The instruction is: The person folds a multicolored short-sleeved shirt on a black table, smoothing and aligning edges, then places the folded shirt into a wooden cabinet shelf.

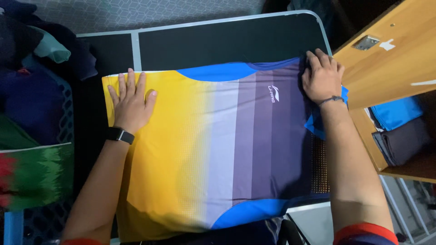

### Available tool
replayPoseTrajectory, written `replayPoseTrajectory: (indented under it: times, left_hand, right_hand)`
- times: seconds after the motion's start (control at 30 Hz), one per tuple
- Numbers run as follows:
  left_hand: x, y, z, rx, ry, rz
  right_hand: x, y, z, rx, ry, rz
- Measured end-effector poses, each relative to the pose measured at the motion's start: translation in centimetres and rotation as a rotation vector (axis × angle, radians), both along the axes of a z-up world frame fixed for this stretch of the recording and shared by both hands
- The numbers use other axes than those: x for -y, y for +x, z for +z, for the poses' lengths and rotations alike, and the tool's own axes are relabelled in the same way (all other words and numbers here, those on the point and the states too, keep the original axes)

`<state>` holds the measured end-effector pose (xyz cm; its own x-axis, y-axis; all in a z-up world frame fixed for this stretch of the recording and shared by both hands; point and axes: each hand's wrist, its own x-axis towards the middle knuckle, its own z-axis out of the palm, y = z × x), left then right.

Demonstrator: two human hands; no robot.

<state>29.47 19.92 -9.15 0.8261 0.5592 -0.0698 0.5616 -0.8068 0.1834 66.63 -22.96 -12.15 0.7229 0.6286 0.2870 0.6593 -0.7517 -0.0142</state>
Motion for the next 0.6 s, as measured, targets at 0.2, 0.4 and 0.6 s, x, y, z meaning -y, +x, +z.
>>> replayPoseTrajectory:
  times: [0.2,0.4,0.6]
  left_hand:
    - [-6.1,-0.4,-2.1,0.359,0.14,-0.113]
    - [-14.5,-1.3,-5.6,0.531,0.093,-0.263]
    - [-14.1,-0.9,-4.8,0.379,0.172,-0.205]
  right_hand:
    - [-1.8,4.9,-1.1,0.306,-0.101,0.194]
    - [-3.6,6.1,0.3,-0.122,-0.038,0.15]
    - [-3.6,6.5,0.5,-0.189,-0.065,0.046]
